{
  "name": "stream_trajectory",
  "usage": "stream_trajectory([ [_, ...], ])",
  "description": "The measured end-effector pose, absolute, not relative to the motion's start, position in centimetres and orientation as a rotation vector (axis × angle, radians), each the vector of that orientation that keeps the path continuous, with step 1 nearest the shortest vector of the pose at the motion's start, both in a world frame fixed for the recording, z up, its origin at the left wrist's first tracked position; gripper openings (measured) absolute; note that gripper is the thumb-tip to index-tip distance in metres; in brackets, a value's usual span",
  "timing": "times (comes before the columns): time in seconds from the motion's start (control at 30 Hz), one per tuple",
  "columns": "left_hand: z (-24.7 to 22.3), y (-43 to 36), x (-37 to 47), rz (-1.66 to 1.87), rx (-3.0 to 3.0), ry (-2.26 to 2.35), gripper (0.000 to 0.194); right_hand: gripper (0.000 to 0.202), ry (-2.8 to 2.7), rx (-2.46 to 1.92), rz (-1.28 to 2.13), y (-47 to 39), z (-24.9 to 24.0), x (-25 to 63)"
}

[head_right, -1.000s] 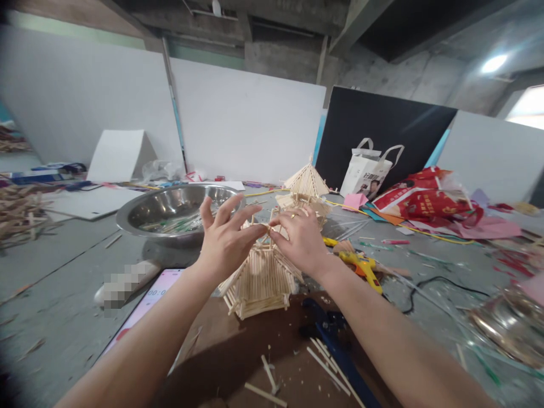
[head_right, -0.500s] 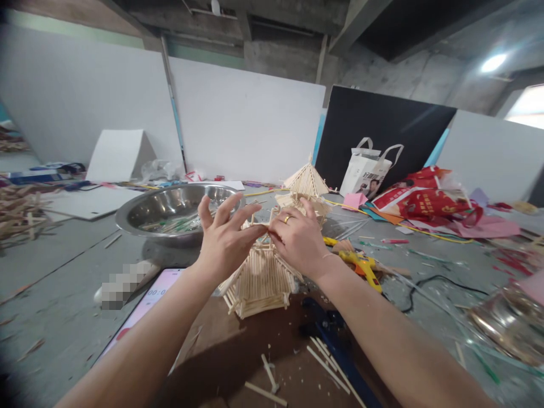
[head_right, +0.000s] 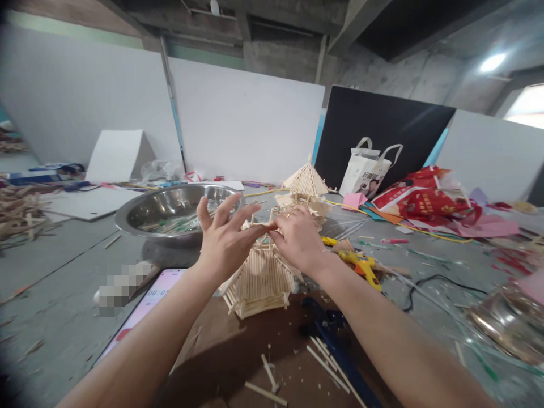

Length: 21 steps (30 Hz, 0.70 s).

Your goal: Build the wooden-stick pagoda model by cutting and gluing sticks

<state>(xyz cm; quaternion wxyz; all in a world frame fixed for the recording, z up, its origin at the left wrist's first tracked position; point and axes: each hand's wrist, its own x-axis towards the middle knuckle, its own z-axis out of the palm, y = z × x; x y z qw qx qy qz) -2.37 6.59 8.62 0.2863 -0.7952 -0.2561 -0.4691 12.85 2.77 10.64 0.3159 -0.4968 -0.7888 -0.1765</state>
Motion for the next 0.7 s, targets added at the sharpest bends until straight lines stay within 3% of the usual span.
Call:
stream_trajectory([
  [0.33,8.49,6.76,-2.39,-1.255,-2.133,-0.696,0.011,0.008,-2.059,-1.282,-0.356,2.85,10.58,13.22],
  [0.53,8.54,6.59,-2.54,-1.218,-2.185,-0.738,0.012,0.021,-2.112,-1.299,-0.317,2.48,10.59,13.67],
  [0.7,8.66,6.48,-2.56,-1.214,-2.191,-0.729,0.012,0.016,-2.084,-1.308,-0.317,2.40,10.58,13.48],
])
